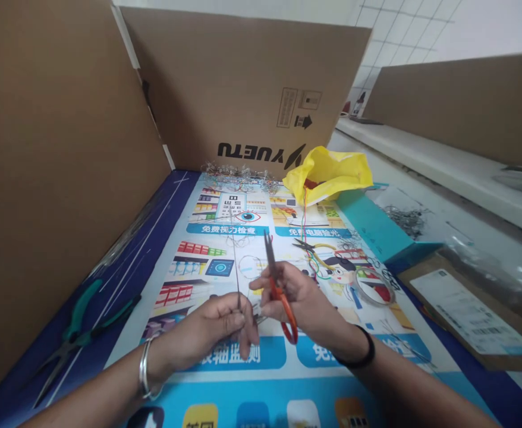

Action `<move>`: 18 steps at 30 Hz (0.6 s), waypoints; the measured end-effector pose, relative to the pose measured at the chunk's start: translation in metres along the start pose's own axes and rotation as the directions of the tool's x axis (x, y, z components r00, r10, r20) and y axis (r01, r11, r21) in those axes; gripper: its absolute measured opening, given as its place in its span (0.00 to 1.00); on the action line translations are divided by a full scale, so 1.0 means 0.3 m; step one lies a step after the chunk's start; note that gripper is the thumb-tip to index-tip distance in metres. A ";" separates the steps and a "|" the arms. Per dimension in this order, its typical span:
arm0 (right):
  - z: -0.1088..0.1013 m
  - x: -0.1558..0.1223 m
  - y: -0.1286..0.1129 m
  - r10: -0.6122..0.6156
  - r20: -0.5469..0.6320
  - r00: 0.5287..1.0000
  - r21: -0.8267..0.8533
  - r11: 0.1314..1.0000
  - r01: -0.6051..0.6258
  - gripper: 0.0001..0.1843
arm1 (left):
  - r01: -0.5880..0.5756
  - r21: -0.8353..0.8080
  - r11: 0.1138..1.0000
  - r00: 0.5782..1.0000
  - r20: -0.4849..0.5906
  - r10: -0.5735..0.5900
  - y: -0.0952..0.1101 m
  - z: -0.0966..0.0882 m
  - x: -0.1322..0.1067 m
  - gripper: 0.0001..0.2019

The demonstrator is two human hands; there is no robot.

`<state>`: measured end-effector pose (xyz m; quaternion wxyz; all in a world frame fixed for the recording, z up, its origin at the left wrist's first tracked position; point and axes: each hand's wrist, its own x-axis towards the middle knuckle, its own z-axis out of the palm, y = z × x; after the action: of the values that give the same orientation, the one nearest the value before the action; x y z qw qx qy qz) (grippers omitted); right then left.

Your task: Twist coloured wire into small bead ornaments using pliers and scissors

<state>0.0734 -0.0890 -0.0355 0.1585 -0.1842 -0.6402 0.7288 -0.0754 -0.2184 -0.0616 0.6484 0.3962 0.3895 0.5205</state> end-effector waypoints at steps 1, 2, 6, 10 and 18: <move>0.022 0.012 -0.003 0.001 0.041 0.999 0.065 0.998 -0.004 0.24 | 0.012 -0.027 1.000 0.999 0.030 -0.012 0.000 0.005 -0.005 0.07; 0.040 0.021 -0.005 -0.003 0.077 0.997 0.114 0.993 -0.006 0.24 | 0.029 -0.044 0.999 0.998 0.057 -0.027 0.001 0.008 -0.010 0.07; 0.076 0.037 -0.007 -0.019 0.168 0.986 0.202 0.979 -0.015 0.24 | 0.097 -0.035 0.995 0.986 0.138 -0.092 0.008 0.006 -0.023 0.11; 0.080 0.042 0.006 -0.011 0.122 0.992 0.147 0.989 -0.007 0.23 | 0.078 0.039 0.996 0.978 0.189 -0.084 0.022 0.007 -0.014 0.13; 0.073 0.080 0.044 -0.152 -0.047 0.987 -0.119 0.982 0.146 0.20 | 0.089 0.324 0.942 0.973 -0.229 -0.013 0.026 -0.028 0.015 0.10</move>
<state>0.0420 -0.0986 -0.0479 0.2198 -0.1648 -0.6884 0.6713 -0.0853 -0.2119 -0.0581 0.5377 0.4286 0.5523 0.4713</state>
